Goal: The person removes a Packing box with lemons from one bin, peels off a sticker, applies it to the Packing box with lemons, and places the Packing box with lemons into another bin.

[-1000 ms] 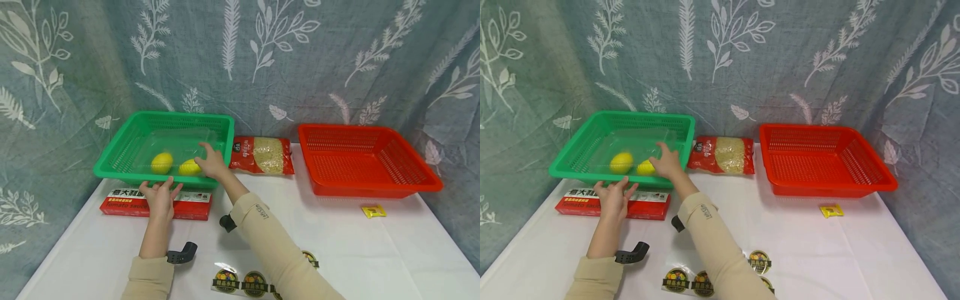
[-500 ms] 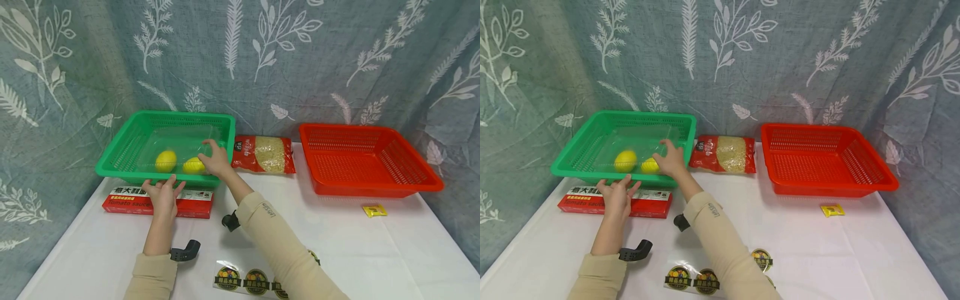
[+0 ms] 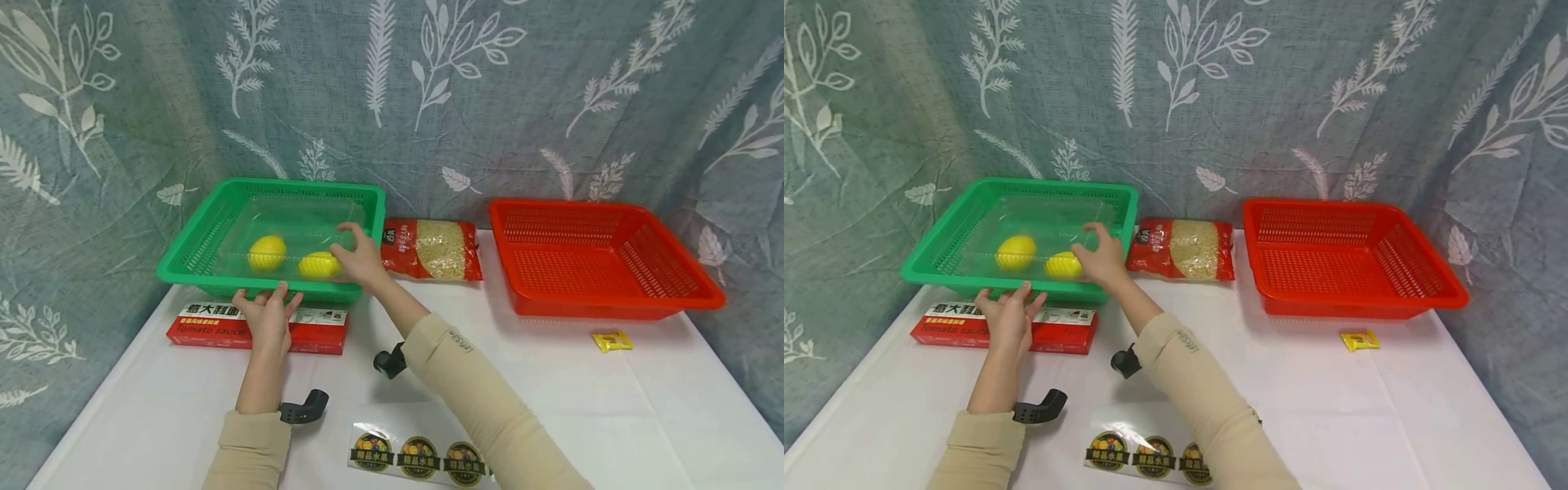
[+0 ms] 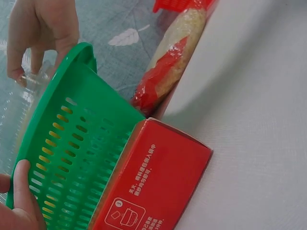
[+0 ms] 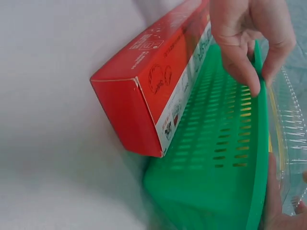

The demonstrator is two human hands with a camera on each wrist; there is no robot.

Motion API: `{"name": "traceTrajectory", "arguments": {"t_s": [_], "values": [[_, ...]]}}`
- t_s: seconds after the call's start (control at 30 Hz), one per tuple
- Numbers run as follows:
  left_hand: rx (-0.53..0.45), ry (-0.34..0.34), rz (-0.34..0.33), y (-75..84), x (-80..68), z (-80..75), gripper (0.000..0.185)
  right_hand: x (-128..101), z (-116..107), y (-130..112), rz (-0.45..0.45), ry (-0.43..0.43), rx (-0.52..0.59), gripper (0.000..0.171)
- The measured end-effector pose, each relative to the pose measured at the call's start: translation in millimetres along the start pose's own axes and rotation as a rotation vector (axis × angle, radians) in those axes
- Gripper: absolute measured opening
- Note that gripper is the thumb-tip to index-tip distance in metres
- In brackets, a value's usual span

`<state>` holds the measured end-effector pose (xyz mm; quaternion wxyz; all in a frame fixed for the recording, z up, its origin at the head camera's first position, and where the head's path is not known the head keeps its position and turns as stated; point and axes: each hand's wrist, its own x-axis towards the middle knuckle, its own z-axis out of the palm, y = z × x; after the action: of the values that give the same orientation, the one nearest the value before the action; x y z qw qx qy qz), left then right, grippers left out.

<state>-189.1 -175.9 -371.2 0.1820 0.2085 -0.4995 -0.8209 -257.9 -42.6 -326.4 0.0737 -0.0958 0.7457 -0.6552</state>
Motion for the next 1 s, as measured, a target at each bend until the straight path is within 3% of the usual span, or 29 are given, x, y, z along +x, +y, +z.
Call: {"name": "traceTrajectory", "arguments": {"t_s": [0.13,0.67,1.0], "values": [[-0.003,-0.002,0.007,-0.5,-0.2,0.0,0.066,-2.9,-3.3,-1.6,0.032,-0.019,0.079,0.044],[-0.04,0.002,0.015,-5.8,3.8,0.6,0.057,-15.1,-33.7,-15.6,0.075,-0.077,0.111,0.045],[-0.028,-0.002,0.02,-5.1,5.0,-0.5,0.062,-21.1,-41.5,-25.6,0.016,-0.063,0.111,0.043]]}}
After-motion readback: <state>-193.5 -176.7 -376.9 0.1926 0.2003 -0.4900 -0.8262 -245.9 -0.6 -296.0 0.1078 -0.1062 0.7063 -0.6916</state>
